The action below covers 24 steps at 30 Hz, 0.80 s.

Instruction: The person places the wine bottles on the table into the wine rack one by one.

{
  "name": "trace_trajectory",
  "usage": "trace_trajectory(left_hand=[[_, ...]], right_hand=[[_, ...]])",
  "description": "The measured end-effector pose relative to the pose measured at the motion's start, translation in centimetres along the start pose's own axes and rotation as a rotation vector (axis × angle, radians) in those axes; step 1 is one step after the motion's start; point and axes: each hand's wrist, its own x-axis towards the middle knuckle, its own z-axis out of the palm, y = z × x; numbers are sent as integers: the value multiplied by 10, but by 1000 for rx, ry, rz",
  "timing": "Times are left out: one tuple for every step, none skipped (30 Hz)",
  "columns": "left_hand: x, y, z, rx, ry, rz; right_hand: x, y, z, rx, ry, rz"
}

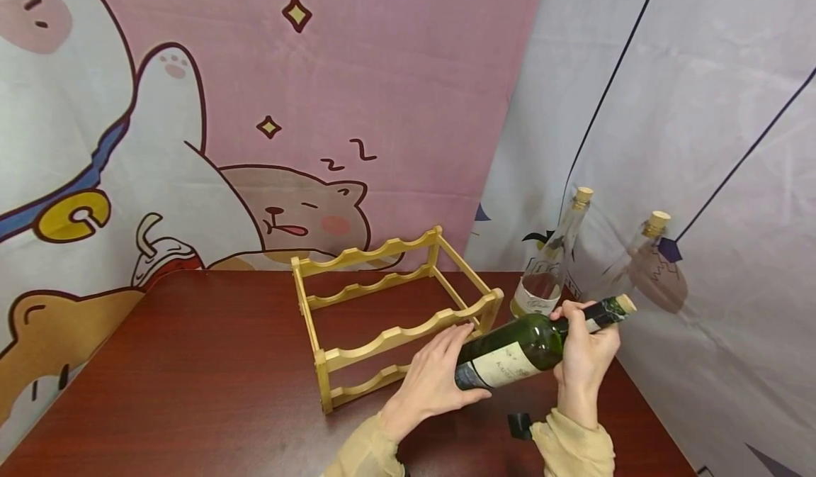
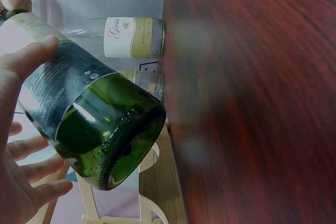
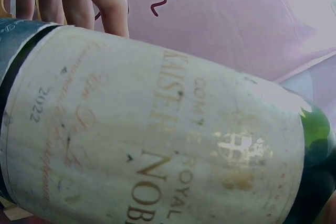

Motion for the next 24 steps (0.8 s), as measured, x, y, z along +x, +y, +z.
trace_trajectory(left_hand=[[0,0,0,1,-2,-3],[0,0,0,1,-3,-5],[0,-1,1,0,-5,-8],[0,-1,1,-1,-8,-12],[0,-1,1,-3,-10,-15],[0,-1,1,-5,-13,-17],[0,-1,2,-4,-17,-18],[-1,-1,2,-2,-21,-19],[-1,-1,2,2,-24,-17],[-2,-1,3,8,-27,-16],[-2,0,3,14,-29,-15],[-3,0,4,21,-26,-14],[-3,0,5,29,-22,-13],[-4,0,6,35,-16,-12],[-4,0,6,41,-8,-12],[-4,0,7,43,-1,-12],[-4,-1,8,45,5,-13],[-4,-1,8,47,8,-13],[-4,-1,9,44,5,-17],[-3,-2,9,39,1,-20],[-3,-3,10,32,-2,-24],[-3,-4,11,21,-7,-28],[-2,-4,11,12,-14,-33],[-2,-5,11,3,-21,-38]], right_hand=[[0,0,0,2,-1,4],[0,0,1,7,-1,8],[0,1,1,10,0,12],[0,1,1,17,0,18],[0,1,1,27,0,24],[0,2,1,37,1,31],[0,2,1,44,0,38],[0,3,1,58,-1,46],[0,3,1,75,-3,54],[0,3,1,90,-5,62],[0,3,1,106,-8,71],[0,3,1,121,-11,80],[0,3,2,136,-14,89],[0,3,2,156,-17,99],[0,3,2,167,-19,106],[1,3,2,176,-21,113],[1,4,2,192,-21,119],[1,4,2,204,-20,123],[2,4,2,215,-19,126],[2,5,2,223,-18,127],[2,5,2,235,-20,130],[3,6,2,248,-20,134],[4,6,2,262,-21,140],[4,7,1,272,-22,146]])
